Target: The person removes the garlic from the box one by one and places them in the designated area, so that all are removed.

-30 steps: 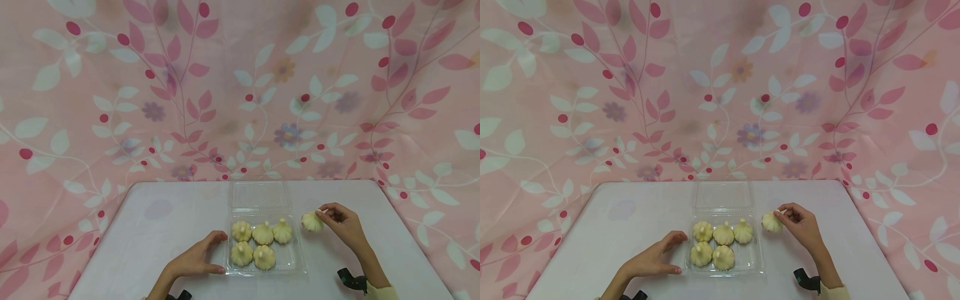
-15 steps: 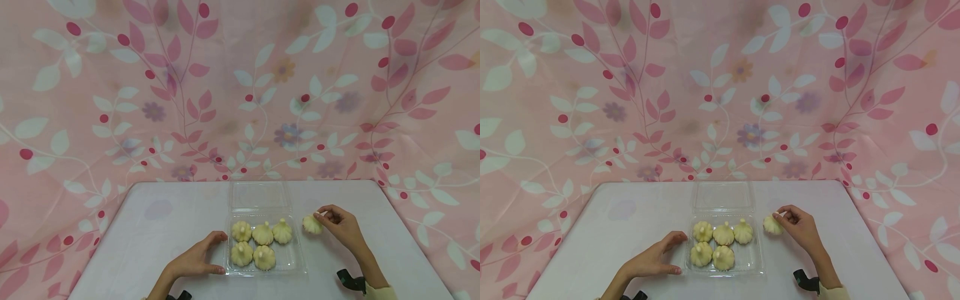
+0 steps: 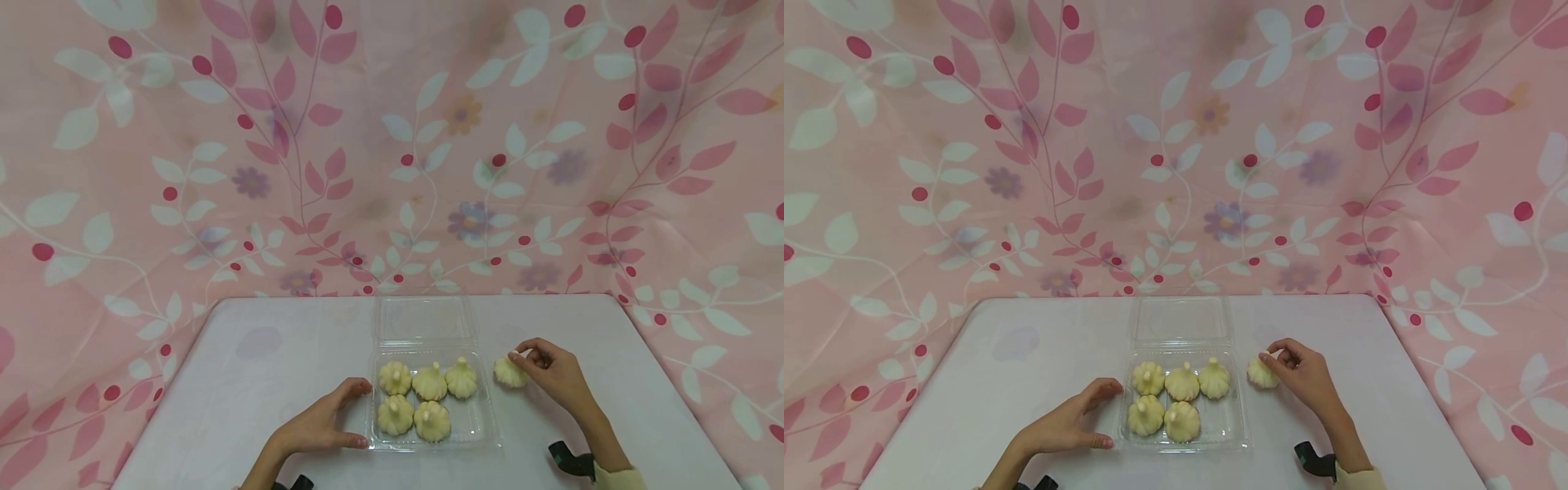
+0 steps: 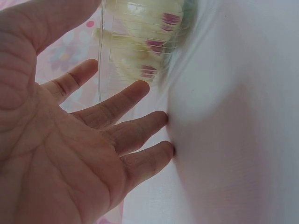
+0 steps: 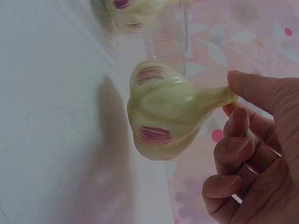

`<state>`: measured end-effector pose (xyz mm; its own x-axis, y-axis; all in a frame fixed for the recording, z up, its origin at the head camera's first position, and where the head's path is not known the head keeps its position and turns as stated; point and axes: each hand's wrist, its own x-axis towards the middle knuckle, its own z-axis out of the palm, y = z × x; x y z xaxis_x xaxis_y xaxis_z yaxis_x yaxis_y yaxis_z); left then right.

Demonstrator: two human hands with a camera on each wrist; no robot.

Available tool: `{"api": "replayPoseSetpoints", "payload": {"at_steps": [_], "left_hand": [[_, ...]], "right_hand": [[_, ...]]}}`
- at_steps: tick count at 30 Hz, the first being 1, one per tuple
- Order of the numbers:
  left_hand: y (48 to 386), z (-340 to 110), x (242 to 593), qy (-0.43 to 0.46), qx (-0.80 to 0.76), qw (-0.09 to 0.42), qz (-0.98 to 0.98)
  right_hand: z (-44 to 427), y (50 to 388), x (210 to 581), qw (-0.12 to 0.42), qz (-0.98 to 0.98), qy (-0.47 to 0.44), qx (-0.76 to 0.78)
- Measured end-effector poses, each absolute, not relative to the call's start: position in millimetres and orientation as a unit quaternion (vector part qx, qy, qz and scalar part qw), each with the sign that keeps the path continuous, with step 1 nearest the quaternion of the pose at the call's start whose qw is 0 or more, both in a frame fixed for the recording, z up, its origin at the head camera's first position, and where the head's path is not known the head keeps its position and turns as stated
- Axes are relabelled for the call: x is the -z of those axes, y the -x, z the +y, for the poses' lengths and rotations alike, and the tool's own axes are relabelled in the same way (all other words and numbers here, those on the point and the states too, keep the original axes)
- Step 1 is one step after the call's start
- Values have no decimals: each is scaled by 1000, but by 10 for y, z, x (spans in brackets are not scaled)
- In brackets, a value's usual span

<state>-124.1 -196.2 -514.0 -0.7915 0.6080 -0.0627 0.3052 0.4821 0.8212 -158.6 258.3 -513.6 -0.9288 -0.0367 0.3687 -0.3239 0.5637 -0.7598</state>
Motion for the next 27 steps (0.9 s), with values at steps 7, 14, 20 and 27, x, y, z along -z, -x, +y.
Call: {"api": "replayPoseSetpoints", "payload": {"at_steps": [7,14,20,27], "left_hand": [[1243,-1957,5143,-273,-431,171,843],[1236,-1963,5129,-268,-427,175,845],[1231,-1961,5122,-266,-425,177,847],[1237,-1951,5123,-270,-424,172,847]], "right_hand": [[2545,1581,5143,148,-871,-100,-458],[2517,1570,5185,137,-874,-111,-454],[2512,1567,5215,131,-876,-115,-449],[2529,1538,5210,122,-880,-125,-442]]}}
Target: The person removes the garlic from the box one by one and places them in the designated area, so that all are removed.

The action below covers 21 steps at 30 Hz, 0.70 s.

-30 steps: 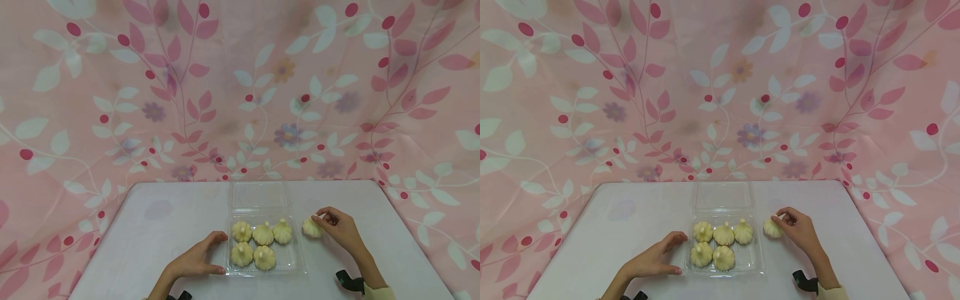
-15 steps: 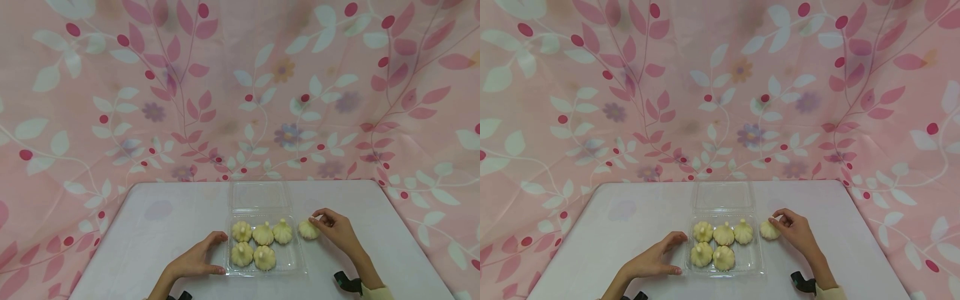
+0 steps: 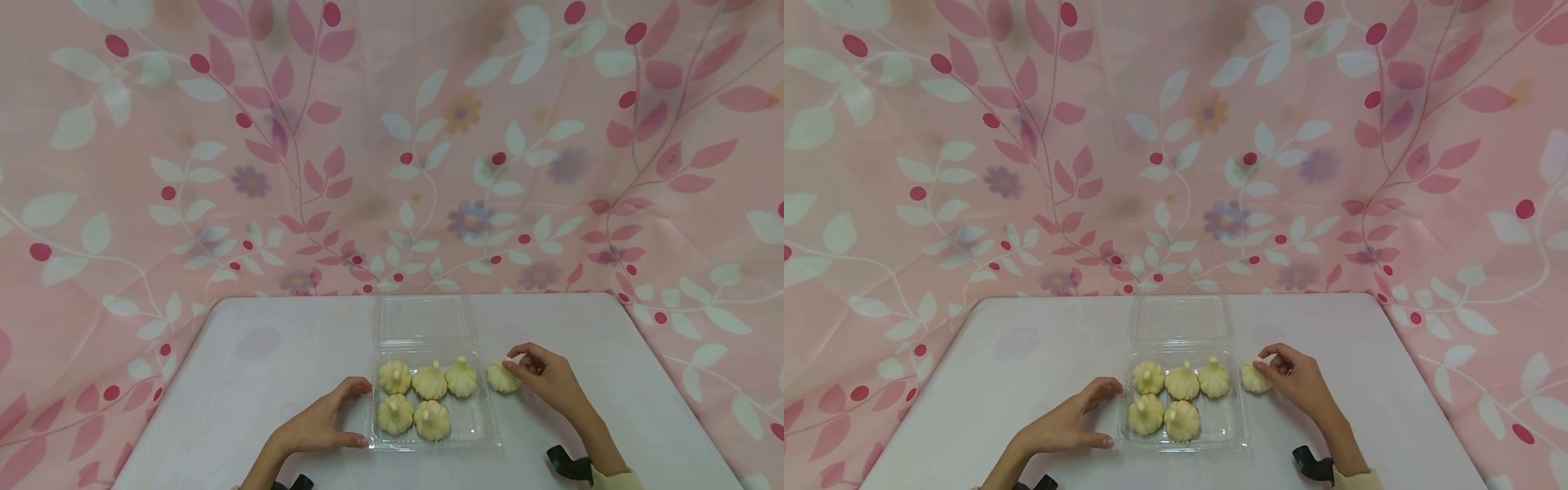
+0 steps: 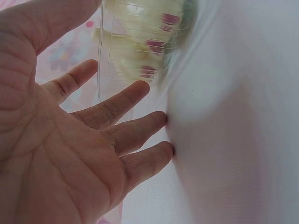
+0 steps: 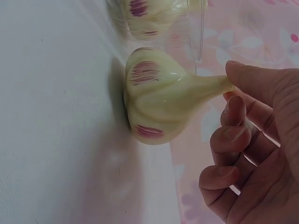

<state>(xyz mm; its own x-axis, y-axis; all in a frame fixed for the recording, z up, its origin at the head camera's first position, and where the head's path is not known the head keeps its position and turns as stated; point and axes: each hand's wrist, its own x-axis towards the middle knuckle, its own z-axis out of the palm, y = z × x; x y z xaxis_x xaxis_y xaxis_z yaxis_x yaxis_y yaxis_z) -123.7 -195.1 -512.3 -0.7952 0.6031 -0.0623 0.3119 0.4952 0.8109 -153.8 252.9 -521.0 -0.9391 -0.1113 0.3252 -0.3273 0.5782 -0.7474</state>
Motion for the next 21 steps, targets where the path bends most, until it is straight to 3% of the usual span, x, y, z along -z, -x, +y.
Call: {"api": "replayPoseSetpoints", "payload": {"at_steps": [21], "left_hand": [[1250,-1956,5123,-266,-426,181,846]], "right_hand": [[2553,1495,5195,120,-871,-167,-446]]}}
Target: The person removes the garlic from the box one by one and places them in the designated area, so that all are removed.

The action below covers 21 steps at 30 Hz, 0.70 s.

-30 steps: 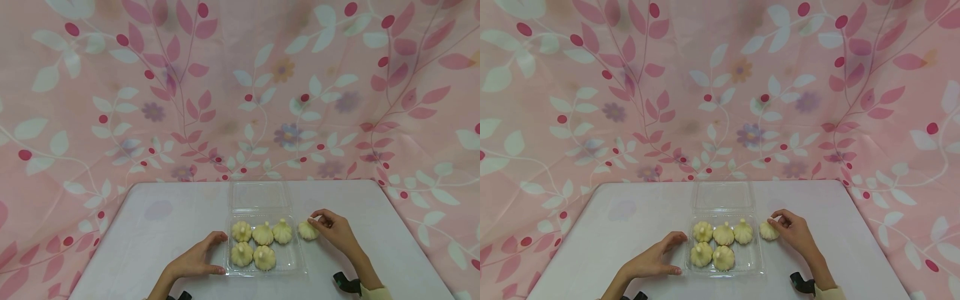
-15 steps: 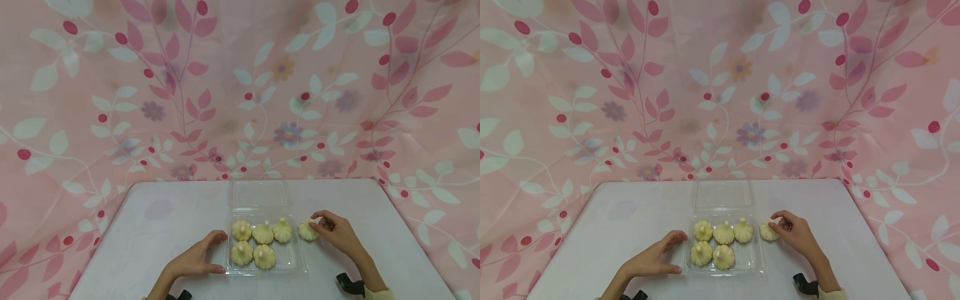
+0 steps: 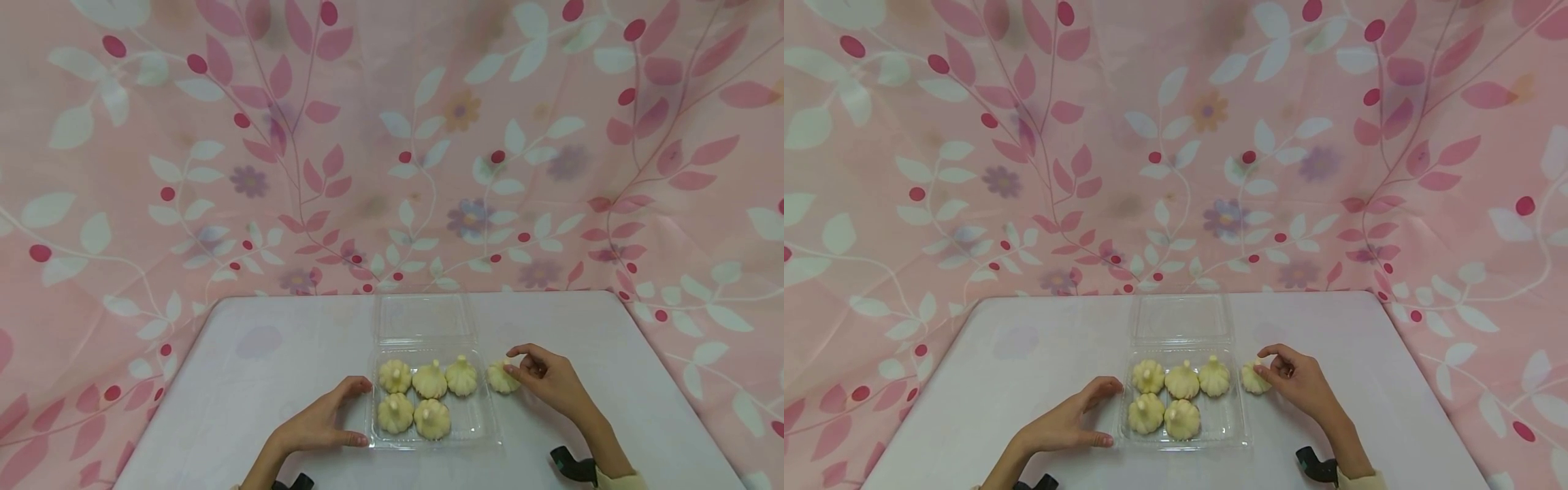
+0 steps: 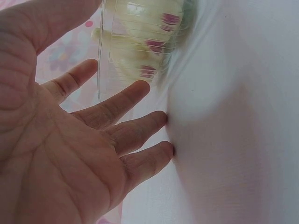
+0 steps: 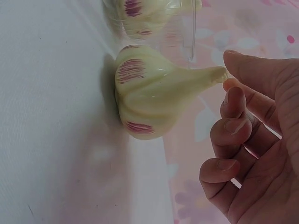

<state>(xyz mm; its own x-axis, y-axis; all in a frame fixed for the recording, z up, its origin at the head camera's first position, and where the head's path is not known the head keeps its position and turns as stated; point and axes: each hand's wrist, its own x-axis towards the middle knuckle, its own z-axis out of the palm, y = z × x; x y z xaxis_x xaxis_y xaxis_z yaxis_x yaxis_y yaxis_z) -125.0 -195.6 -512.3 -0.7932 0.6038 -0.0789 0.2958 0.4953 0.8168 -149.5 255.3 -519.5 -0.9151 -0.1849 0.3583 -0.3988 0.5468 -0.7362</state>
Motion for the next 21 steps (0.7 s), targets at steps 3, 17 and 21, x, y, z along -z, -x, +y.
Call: {"api": "replayPoseSetpoints", "payload": {"at_steps": [3,17,21], "left_hand": [[1246,-1953,5122,-268,-425,178,846],[1236,-1951,5122,-269,-423,174,848],[1236,-1954,5119,-270,-424,173,847]], "right_hand": [[2552,1488,5178,122,-872,-168,-443],[2442,1413,4974,159,-864,-188,-440],[2353,1335,4778,160,-861,-190,-443]]}}
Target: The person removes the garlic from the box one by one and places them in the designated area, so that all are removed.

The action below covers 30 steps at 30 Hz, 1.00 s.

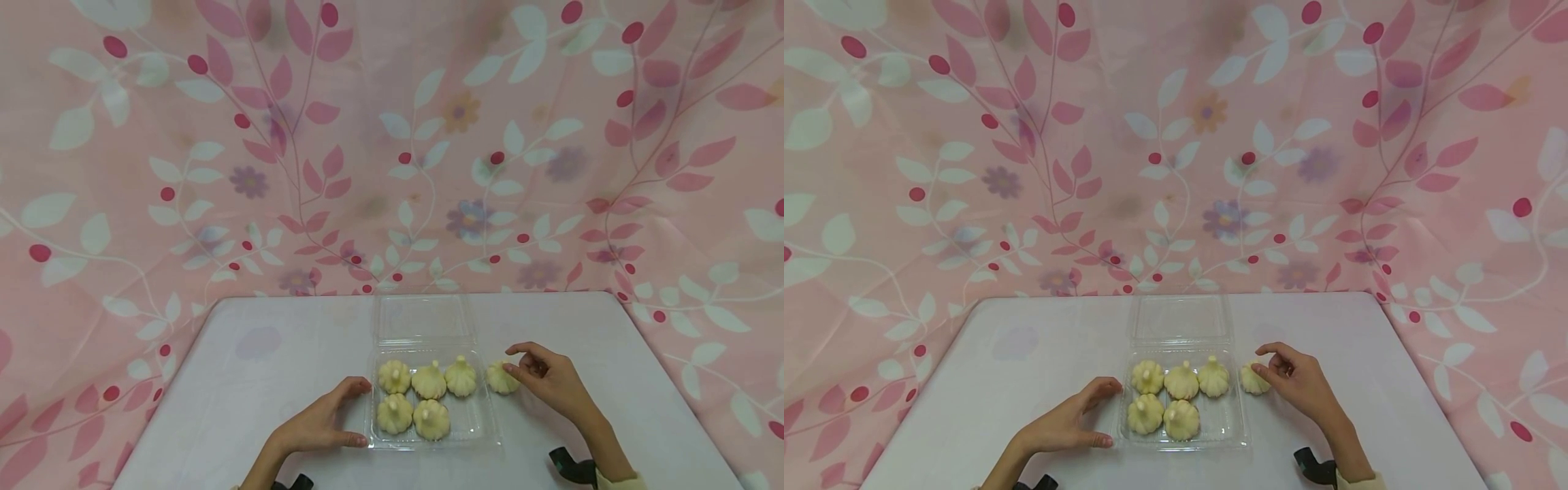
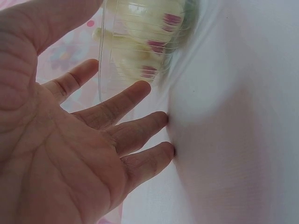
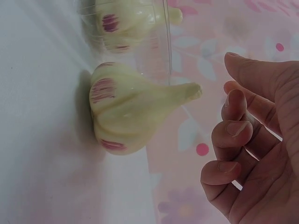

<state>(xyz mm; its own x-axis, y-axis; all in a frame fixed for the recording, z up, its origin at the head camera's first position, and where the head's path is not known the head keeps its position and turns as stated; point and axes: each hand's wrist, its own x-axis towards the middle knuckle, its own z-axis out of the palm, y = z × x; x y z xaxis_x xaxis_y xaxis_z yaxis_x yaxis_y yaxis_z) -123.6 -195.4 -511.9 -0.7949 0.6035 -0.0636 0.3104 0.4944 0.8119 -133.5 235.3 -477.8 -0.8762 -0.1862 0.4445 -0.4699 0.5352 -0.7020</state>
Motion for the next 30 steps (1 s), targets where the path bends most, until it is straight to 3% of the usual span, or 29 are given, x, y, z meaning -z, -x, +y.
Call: {"api": "replayPoseSetpoints", "payload": {"at_steps": [7,30], "left_hand": [[1234,-1957,5123,-270,-423,171,848],[1239,-1962,5133,-275,-428,174,843]], "right_hand": [[2240,1258,4615,168,-854,-201,-450],[1924,1169,4628,124,-832,-250,-478]]}}
